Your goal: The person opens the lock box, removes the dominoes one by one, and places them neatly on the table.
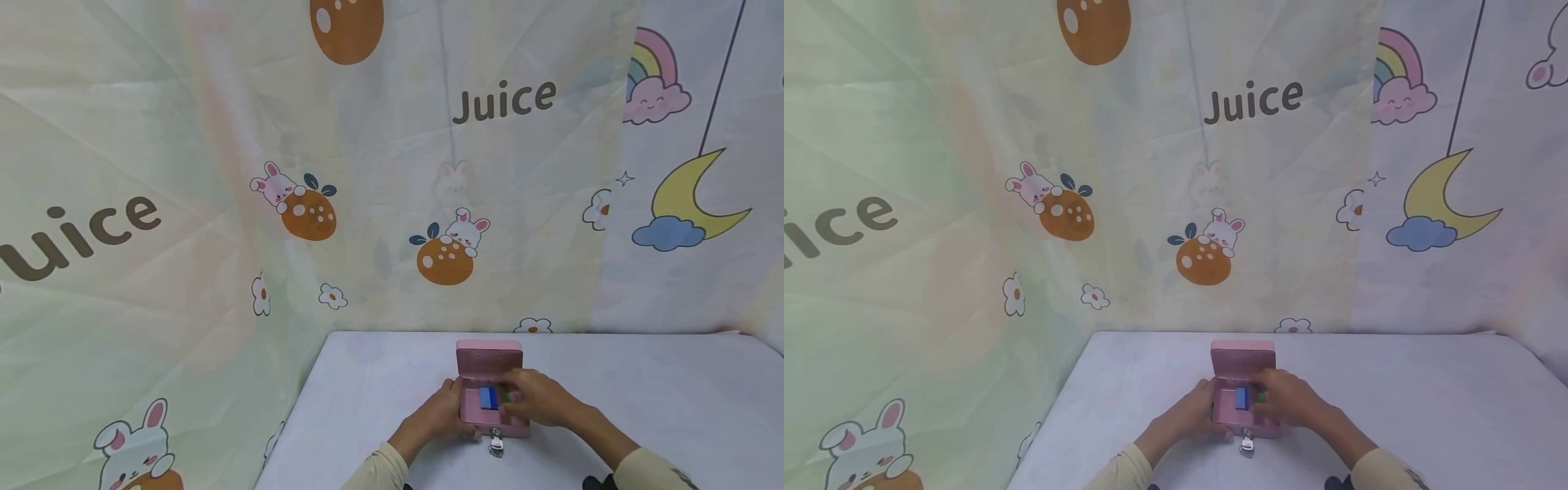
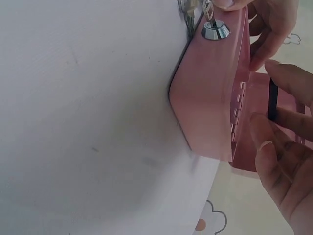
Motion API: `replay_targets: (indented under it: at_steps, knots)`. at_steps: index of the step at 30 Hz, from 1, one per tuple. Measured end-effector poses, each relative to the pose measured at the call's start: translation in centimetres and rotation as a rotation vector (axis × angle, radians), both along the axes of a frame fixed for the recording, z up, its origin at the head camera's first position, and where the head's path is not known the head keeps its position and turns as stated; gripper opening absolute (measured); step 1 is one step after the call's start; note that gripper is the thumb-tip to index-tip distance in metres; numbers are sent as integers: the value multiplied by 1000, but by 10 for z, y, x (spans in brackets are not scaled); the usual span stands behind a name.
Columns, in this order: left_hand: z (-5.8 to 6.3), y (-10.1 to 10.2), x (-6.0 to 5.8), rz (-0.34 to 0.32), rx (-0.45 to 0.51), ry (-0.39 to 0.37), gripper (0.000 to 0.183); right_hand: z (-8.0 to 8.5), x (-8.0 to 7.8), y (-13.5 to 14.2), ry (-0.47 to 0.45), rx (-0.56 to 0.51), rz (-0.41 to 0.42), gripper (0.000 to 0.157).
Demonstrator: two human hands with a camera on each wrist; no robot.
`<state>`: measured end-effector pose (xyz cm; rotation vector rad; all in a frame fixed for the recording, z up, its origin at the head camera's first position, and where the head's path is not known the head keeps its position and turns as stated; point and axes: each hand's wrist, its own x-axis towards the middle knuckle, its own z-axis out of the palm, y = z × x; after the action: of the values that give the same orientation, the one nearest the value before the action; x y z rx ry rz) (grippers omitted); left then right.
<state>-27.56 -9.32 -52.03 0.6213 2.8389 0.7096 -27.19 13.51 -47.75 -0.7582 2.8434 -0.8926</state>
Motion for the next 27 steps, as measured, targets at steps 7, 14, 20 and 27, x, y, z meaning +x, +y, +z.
replay_targets:
  at_steps: [7,14,20,27]
  knots:
    - [-1,0,0,5,-20,5,108,1,0,7,-42,-23,-1,56]
    - [1,1,1,-4,-22,8,105,3,-1,15,-46,-4,49,56]
    - [3,2,1,-2,-17,0,105,5,-1,22,-79,-11,35,57]
    - [4,2,2,9,-9,-15,105,6,-2,34,-80,-23,48,57]
